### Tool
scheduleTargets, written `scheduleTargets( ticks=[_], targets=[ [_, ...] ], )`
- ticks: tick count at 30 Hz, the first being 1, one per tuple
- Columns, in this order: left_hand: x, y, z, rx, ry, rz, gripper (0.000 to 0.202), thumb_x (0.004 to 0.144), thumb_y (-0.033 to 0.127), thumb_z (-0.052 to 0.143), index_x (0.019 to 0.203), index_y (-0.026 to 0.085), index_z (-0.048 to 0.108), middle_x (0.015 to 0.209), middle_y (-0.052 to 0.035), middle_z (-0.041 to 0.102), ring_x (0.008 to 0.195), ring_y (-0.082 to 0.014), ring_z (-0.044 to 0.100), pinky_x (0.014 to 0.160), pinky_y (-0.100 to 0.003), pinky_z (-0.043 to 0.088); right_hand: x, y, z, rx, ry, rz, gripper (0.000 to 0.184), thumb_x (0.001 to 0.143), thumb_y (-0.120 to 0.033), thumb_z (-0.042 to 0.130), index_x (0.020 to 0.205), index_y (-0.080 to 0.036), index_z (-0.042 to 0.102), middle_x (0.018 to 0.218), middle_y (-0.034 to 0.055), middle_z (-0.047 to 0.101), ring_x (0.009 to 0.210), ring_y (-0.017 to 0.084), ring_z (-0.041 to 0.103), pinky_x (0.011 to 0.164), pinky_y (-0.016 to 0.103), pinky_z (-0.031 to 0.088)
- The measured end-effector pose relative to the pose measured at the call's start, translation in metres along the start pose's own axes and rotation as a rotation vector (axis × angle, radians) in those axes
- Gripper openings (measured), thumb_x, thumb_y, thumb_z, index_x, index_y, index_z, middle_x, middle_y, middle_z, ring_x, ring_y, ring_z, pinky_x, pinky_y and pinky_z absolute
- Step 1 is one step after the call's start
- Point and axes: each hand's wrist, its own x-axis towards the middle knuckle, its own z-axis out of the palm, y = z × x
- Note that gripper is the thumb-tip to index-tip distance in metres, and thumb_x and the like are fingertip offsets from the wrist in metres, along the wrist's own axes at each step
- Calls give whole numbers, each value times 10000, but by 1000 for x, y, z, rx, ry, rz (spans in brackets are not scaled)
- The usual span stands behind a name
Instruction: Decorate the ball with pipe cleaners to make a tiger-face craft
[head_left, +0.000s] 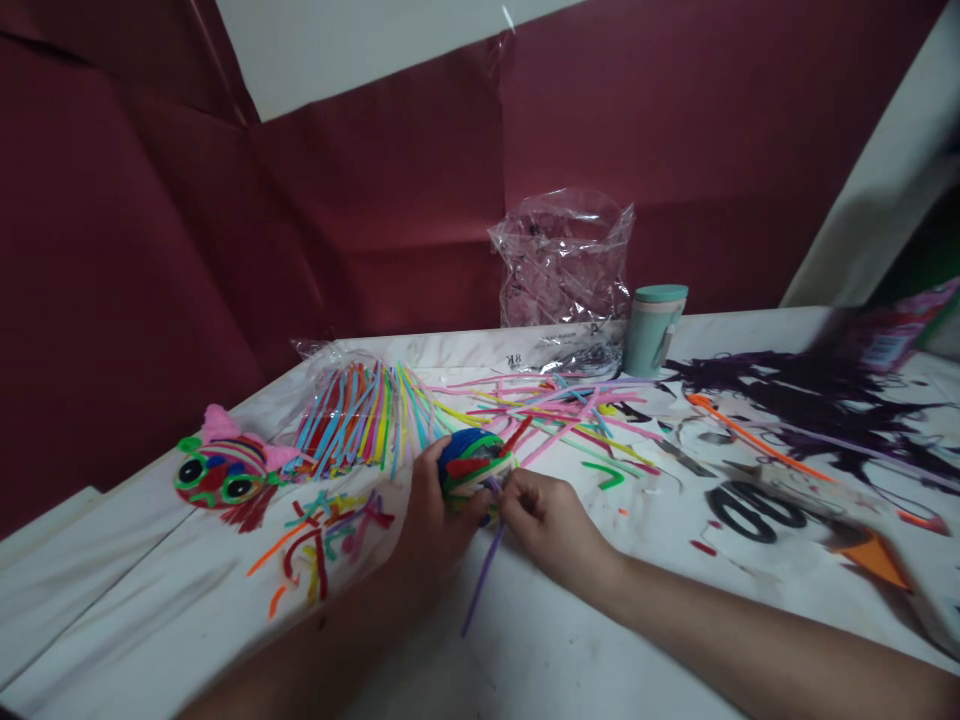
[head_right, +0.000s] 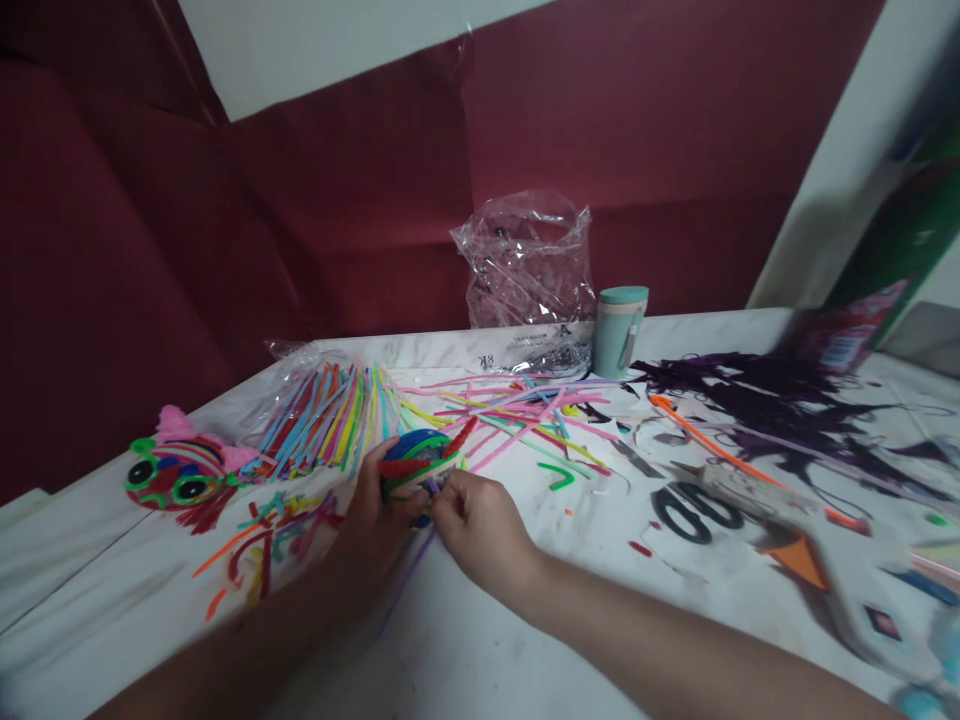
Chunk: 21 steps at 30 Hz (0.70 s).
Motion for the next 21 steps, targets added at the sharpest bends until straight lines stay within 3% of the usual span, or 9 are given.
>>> scheduleTargets(
  ticks=[7,15,21],
  targets=[
    [0,-1,0,-10,-24,-43,609,753,394,662,1285,247,402,1264,-107,515,1166,-275,494,1017,-470,380,0,0,0,146,-27,79,289,766,-362,494,543,-228,368,507,-51,374,487,102,337,458,230,265],
    [7,-7,-2,-100,1,-128,583,743,389,664,1245,223,420,1184,-85,580,1082,-244,552,962,-407,429,11,3,-11,380,53,179,311,757,-504,551,662,-216,485,491,-34,519,453,111,434,454,233,346],
    [13,-11,-4,-124,-12,-136,483,745,426,654,1139,212,473,1095,-60,620,1029,-240,581,914,-388,453,17,1,-16,376,104,156,325,698,-508,619,639,-209,506,481,-57,453,429,87,341,415,219,256]
  ],
)
